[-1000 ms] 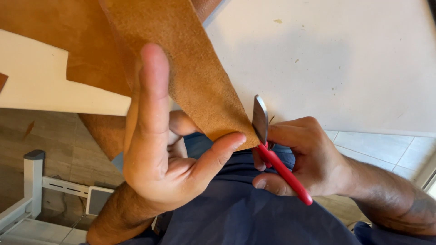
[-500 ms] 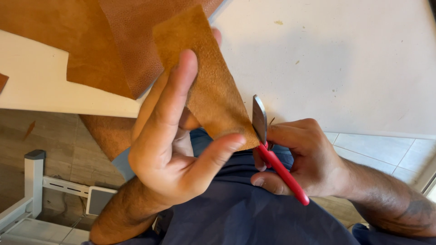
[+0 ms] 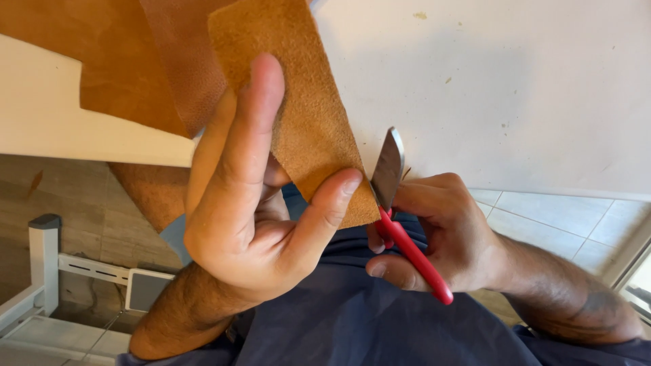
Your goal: Measuring, cutting, and marking a leather strip on a workbench using a ruler, scissors, and a template.
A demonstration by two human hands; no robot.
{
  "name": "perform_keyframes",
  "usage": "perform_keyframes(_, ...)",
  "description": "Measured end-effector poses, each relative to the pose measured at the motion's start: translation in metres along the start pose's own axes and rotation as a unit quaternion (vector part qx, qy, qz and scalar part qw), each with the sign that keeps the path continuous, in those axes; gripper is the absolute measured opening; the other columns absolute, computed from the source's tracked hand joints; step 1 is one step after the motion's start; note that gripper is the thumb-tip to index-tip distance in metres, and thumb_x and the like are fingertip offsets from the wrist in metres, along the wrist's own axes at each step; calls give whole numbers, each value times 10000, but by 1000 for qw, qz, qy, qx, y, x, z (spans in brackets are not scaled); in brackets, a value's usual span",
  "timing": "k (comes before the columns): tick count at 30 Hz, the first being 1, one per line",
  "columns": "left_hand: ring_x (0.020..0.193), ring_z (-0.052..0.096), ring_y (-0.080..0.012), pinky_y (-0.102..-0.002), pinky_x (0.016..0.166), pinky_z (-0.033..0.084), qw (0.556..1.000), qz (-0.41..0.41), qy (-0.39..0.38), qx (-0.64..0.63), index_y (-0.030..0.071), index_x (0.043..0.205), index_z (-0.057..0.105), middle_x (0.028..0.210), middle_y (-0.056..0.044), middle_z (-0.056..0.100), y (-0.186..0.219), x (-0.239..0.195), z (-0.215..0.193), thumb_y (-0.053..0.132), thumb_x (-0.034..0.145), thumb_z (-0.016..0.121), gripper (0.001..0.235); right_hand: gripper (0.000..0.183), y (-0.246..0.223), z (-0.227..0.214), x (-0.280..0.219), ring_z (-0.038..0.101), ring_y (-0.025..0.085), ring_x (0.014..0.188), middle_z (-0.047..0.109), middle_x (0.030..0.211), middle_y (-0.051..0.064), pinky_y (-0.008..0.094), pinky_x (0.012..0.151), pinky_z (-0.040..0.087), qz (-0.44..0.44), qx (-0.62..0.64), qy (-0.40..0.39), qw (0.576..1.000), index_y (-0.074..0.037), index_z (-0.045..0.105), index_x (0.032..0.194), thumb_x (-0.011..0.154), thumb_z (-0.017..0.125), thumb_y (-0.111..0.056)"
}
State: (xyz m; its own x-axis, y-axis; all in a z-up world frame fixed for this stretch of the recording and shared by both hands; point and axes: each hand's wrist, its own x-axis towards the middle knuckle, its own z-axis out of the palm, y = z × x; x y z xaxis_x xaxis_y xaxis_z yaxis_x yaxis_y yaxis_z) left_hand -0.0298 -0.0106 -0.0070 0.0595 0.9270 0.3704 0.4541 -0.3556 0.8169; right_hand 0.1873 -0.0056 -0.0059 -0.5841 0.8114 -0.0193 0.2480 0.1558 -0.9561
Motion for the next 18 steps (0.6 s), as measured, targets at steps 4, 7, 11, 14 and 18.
perform_keyframes(4,949,636,-160,-268,642,420,1000,4,-2,-25,-25,1558,414,1619,-274,530,-3,-2,2,182,1053,872,713,357,1,6,0,585,102,498,673,673,-52,239,473,438,-1,-17,16,1000,-137,646,800,852,659,-489)
perform_keyframes(7,1075,693,-205,-266,663,489,1000,7,-12,-21,-11,1569,393,1595,-280,552,-4,-4,1,199,1075,859,712,369,1,10,-1,564,95,482,659,675,-48,235,457,425,3,-18,29,999,-119,637,811,859,650,-485)
perform_keyframes(11,1360,741,-295,-292,919,695,1000,18,-7,-12,-25,1576,391,1638,-259,496,-7,-8,2,213,1091,855,712,358,2,13,-1,539,118,484,635,651,-39,260,467,423,-2,-33,42,999,-110,615,779,880,635,-453)
perform_keyframes(14,1061,628,-207,-264,708,527,1000,7,0,-2,-29,1554,417,1616,-263,522,-5,-8,3,230,1067,867,712,354,6,14,-5,472,136,467,580,621,-30,277,454,385,6,-49,47,998,-107,596,783,874,648,-445)
perform_keyframes(18,1202,732,-250,-282,819,610,1000,8,-17,-19,-9,1582,385,1622,-286,527,-6,-8,1,198,1089,866,719,365,13,16,-10,373,180,464,482,592,6,311,450,324,11,-82,60,995,-84,605,832,856,678,-441)
